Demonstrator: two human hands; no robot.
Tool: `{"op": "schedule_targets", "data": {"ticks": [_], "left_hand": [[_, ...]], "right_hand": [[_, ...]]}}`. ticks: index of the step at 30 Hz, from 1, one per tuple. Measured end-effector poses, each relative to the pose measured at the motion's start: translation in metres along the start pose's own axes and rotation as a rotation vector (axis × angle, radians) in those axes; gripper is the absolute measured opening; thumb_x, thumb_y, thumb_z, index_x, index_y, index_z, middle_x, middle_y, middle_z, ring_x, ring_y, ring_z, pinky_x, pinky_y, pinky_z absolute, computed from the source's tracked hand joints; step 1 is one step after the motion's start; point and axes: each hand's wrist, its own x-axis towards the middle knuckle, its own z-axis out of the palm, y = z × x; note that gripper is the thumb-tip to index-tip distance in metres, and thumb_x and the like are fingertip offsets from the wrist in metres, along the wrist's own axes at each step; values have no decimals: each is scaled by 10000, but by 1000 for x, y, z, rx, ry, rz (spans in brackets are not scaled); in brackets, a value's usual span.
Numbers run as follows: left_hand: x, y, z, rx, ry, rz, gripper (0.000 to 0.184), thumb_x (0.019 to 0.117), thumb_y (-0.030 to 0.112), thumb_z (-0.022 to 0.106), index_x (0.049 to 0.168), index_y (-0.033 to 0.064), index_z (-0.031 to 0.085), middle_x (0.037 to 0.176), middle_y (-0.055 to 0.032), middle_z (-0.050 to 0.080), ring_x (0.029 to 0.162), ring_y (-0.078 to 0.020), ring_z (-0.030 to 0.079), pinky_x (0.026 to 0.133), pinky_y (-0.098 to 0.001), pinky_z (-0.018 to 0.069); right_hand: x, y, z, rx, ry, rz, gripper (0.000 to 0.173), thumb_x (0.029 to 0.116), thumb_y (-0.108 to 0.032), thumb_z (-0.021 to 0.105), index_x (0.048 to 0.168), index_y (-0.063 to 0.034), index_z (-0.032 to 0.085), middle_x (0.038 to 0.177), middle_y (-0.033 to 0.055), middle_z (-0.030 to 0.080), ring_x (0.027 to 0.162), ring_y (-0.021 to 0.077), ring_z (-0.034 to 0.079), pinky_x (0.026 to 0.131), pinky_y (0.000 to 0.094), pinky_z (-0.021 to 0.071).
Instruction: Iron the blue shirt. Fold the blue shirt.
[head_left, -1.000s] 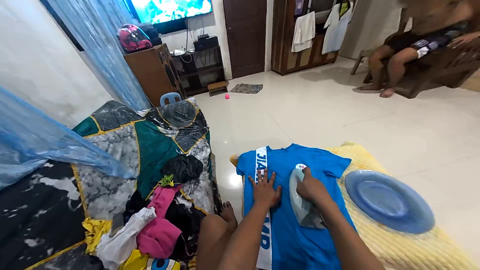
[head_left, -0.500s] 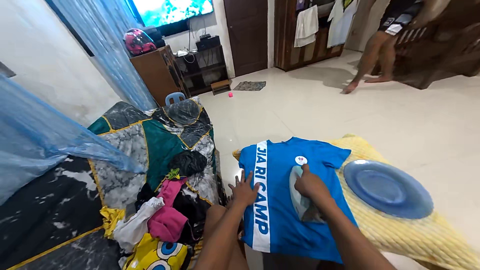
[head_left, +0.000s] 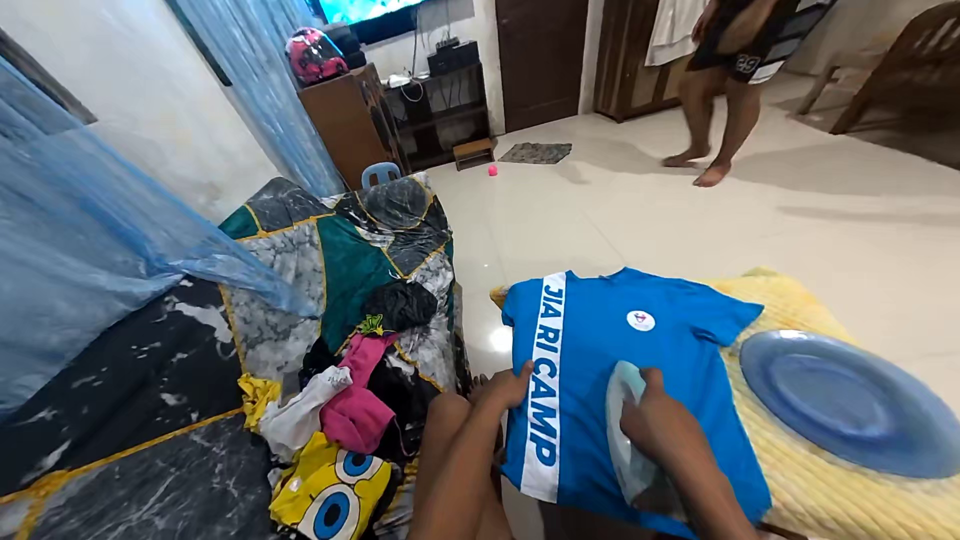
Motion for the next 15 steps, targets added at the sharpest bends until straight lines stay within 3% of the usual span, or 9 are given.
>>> {"op": "schedule_targets", "data": {"ticks": [2, 5, 11, 15], "left_hand": [[1, 0, -1, 16, -13, 3, 856, 1008, 750, 240, 1298, 75, 679, 1286, -208, 680, 1246, -349, 632, 1066, -643, 450], [4, 0, -2, 37, -15, 12, 853, 1008, 751, 238, 1297, 81, 680, 1284, -202, 682, 1239, -346, 637, 1053, -638, 463], [2, -4, 1, -82, -11, 36, 827, 1021, 727, 254, 1339, 74, 650, 1292, -207, 676, 1235, -340, 640, 1059, -609, 475], [5, -5, 5, -142, -28, 50, 821, 1040, 697, 237, 1360, 47, 623, 1302, -226, 661, 1230, -342, 639, 1059, -589, 480]], "right_hand": [[-6, 3, 7, -3, 13, -18, 693, 977, -306, 652, 1566, -145, 325, 1067, 247, 719, 974, 449, 722, 817, 639, 573], [13, -3, 4, 1, 27, -39, 747, 947, -337, 697, 1560, -125, 327, 1080, 252, 713, 993, 459, 714, 829, 644, 569], [93, -27, -18, 38, -9, -149, 808, 927, -281, 726, 1580, -74, 296, 1215, 299, 668, 1118, 478, 673, 932, 664, 533], [107, -26, -22, 108, -39, -206, 723, 963, -222, 702, 1561, -76, 324, 1232, 317, 651, 1119, 489, 666, 938, 668, 526]]}}
